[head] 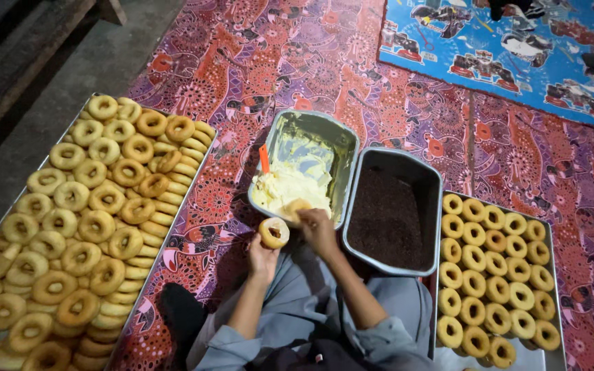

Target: The person sits on the floor and repeatedly picks up ring-shaped donuts, fills them with a white cream using a small spatula, and places them into a tray of dark crumbs. The filled donuts are then arranged on a metal tray.

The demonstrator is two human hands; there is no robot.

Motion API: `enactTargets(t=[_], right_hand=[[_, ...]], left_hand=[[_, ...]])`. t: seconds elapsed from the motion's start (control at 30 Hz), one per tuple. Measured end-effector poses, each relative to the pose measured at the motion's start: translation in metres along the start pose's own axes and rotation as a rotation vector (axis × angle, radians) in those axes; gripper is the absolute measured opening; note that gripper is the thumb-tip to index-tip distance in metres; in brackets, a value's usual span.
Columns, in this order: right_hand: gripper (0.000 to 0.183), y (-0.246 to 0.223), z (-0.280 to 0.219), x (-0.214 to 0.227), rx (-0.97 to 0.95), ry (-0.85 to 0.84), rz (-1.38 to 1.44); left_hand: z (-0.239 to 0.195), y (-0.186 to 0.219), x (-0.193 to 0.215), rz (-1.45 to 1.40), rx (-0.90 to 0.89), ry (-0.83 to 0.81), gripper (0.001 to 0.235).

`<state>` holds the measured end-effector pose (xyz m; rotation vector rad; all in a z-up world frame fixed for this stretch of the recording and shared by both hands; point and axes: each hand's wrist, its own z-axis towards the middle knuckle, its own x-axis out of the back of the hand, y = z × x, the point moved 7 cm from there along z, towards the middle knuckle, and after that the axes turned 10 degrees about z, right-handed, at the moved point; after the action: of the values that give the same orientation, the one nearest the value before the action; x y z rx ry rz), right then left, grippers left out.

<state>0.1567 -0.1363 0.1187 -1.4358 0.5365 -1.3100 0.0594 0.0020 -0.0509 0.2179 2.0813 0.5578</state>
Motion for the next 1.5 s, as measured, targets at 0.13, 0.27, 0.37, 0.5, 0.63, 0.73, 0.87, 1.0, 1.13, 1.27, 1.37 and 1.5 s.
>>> enactTargets(t=[0.13,0.27,0.37,0.5,0.63,0.73,0.87,1.0,1.13,1.27,1.37,1.5], right_hand=[[0.041,-0.039,-0.036,-0.027,0.353,-0.162,0.006],[0.038,-0.001,0.007,-0.005,0.220,0.029,-0.204],[0.036,0.022,0.019,0.001,0.119,0.037,-0.341],[0.039,-0.001,-0.007,-0.008,0.009,0.044,0.057],[0.046,-0.080,-0.047,-0.015,0.461,-0.212,-0.006],[0.047,-0.094,-0.045,0.018,0.383,-0.145,-0.099],[0.048,-0.086,-0.052,0.046,0.345,-0.019,-0.059],[0.044,-0.043,-0.063,0.065,0.354,0.014,-0.060],[0.022,0.047,-0.064,0.163,0.105,0.442,-0.378],[0.024,0.147,-0.084,0.222,-0.365,0.172,-0.561],[0.030,0.182,-0.095,0.256,-0.560,0.359,-0.214],[0.028,0.209,-0.121,0.257,-0.678,0.761,1.092]], left_hand=[[-0.002,0.004,-0.009,0.076,0.017,-0.062,0.062],[-0.012,0.020,-0.025,0.102,-0.080,-0.172,0.060],[-0.023,0.018,-0.018,0.133,-0.081,-0.101,0.056],[-0.019,0.013,-0.023,0.108,-0.066,-0.087,0.050],[-0.022,0.024,-0.028,0.035,-0.079,-0.165,0.047],[-0.029,0.037,-0.038,0.084,-0.105,-0.132,0.045],[-0.045,0.018,-0.074,0.182,-0.042,-0.234,0.044],[-0.063,-0.036,-0.116,0.219,0.008,-0.448,0.050],[-0.057,-0.090,-0.122,0.323,0.184,-0.401,0.053],[-0.028,-0.143,-0.152,0.957,-0.001,-0.389,0.039],[-0.019,-0.154,-0.207,1.473,-0.684,-0.547,0.024],[-0.003,-0.196,-0.231,1.997,-0.766,-0.905,0.027]])
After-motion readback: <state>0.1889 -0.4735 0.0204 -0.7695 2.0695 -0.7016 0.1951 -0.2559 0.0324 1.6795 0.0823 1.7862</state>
